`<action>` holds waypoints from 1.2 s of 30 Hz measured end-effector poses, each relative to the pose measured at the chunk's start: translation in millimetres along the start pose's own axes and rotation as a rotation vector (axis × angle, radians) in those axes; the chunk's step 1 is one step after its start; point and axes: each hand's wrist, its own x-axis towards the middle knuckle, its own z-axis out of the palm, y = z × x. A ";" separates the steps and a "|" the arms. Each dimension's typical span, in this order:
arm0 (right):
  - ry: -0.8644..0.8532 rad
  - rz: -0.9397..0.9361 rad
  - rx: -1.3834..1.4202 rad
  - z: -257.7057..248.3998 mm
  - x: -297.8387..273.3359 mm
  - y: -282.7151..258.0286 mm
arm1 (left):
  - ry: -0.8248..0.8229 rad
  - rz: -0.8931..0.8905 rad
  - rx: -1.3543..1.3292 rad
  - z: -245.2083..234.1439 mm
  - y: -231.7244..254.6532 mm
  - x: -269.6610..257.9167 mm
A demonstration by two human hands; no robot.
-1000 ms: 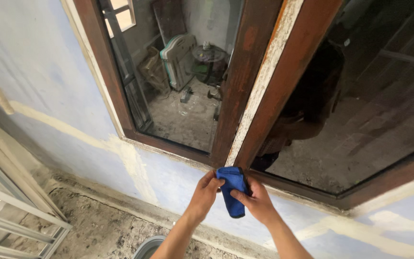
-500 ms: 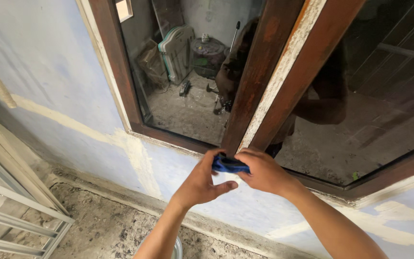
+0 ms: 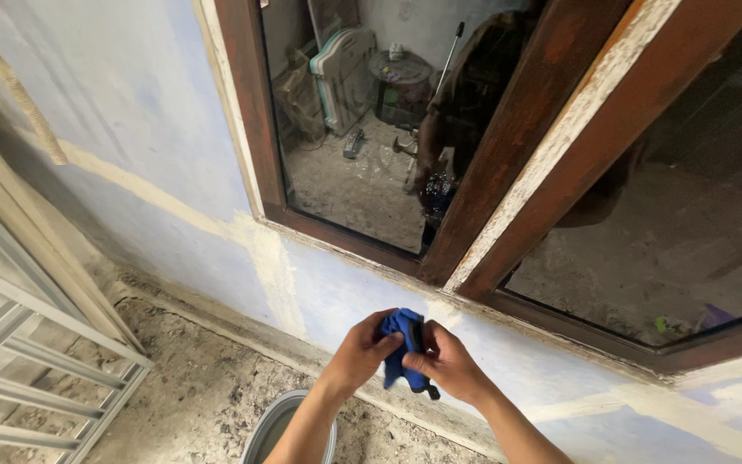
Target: The person wipes the wooden frame and glass panes of a window with a blue cloth.
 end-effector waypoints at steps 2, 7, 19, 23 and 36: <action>0.049 0.126 0.095 -1.7 1.3 3.0 | -0.014 -0.026 -0.074 -16.2 -8.1 1.1; 0.180 -0.094 0.123 -1.0 8.1 2.9 | 0.141 0.009 -0.135 -45.0 -29.8 14.3; 0.010 -0.477 -0.616 30.3 6.4 -21.3 | 0.195 0.072 -0.906 20.7 -85.1 29.1; 0.131 -0.676 -0.553 6.7 -3.8 -27.8 | 0.564 0.236 -0.199 23.8 -41.0 40.0; 0.327 -0.486 -0.228 -43.2 -21.6 -21.5 | 0.838 1.089 1.137 -8.5 24.7 188.7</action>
